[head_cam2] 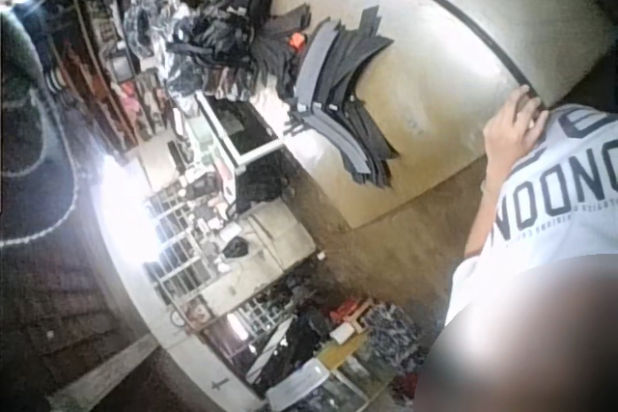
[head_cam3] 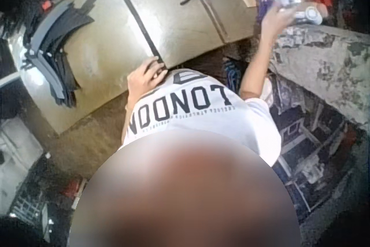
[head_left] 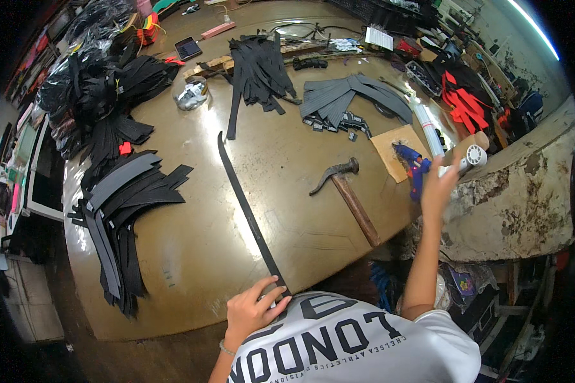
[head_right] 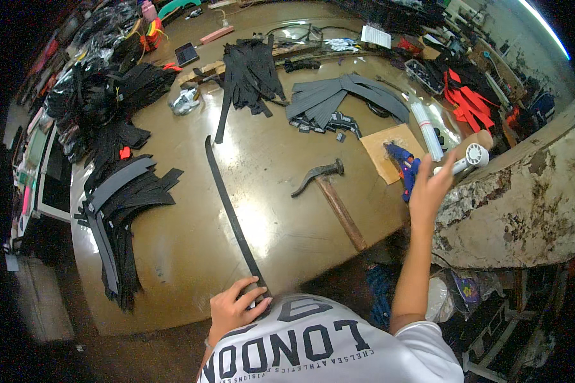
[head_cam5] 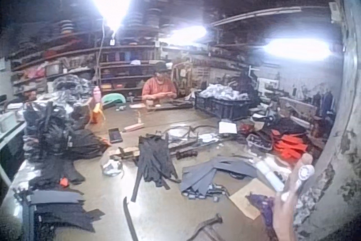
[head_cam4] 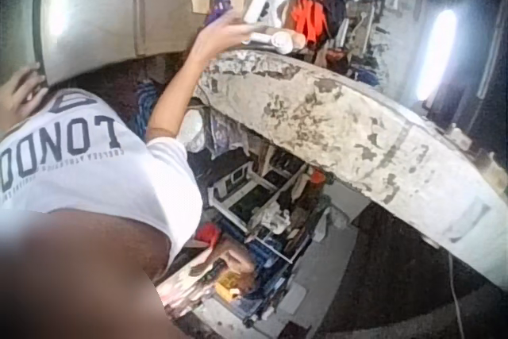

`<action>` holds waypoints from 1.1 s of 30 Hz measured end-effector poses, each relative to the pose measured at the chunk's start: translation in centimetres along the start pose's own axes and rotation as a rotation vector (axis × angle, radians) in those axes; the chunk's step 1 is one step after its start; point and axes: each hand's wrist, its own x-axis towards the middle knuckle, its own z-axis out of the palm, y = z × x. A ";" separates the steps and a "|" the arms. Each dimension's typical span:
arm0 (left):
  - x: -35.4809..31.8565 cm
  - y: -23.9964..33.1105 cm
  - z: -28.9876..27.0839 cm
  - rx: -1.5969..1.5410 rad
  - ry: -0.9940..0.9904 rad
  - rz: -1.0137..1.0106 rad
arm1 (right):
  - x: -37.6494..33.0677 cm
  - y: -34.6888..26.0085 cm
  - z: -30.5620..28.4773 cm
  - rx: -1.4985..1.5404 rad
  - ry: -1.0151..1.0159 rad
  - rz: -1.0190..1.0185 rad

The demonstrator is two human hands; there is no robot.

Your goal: The person repeatedly assembles black fabric straps by applying hot glue to small rectangular inserts and attaching them to the straps. They use a hammer to press the inserts into place and set finished straps aside on the table.

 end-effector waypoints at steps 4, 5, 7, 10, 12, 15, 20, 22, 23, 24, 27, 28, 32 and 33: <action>-0.1 -0.1 0.0 -0.004 -0.005 -0.006 | 5.5 -5.1 7.3 0.469 -0.015 -0.132; -0.1 0.0 0.0 -0.003 -0.008 -0.007 | 7.7 -5.7 10.9 0.217 -0.074 -0.318; 0.0 0.1 -0.2 0.000 -0.015 -0.008 | 9.8 -5.8 18.9 -0.178 -0.392 -0.347; 0.1 0.2 -0.3 0.003 -0.010 -0.010 | 10.3 -1.2 26.5 -0.468 -0.560 -0.451; 0.0 0.2 -0.2 -0.019 -0.023 -0.012 | 11.0 1.4 28.9 -0.598 -0.677 -0.478; -0.4 0.2 -0.3 -0.066 0.014 -0.033 | 12.9 2.1 28.9 -0.392 -0.599 -0.507; -0.7 -0.2 -0.4 -0.044 -0.034 -0.032 | 18.1 -6.3 20.3 0.261 -0.867 -0.407; -0.7 -0.2 -0.3 -0.009 -0.042 -0.030 | 18.3 -11.6 14.4 0.579 -0.909 -0.708; -0.7 -0.2 -0.2 -0.005 -0.031 -0.035 | 17.4 -14.0 11.1 0.580 -0.844 -0.831; -0.6 -0.1 -0.2 -0.011 -0.024 -0.035 | 16.1 -16.6 8.3 0.641 -0.847 -0.861; -0.4 0.1 0.0 -0.074 0.013 -0.013 | 8.3 -21.9 2.3 0.847 -0.853 -0.931; -0.3 0.1 -0.1 -0.113 0.015 -0.001 | 4.7 -23.0 1.9 0.869 -0.929 -0.873; 0.0 0.1 -0.2 -0.213 0.019 -0.009 | -7.5 -22.8 2.4 0.872 -1.200 -0.501; 0.1 0.1 -0.1 -0.248 0.034 -0.011 | -9.2 -22.1 3.1 0.788 -1.312 -0.364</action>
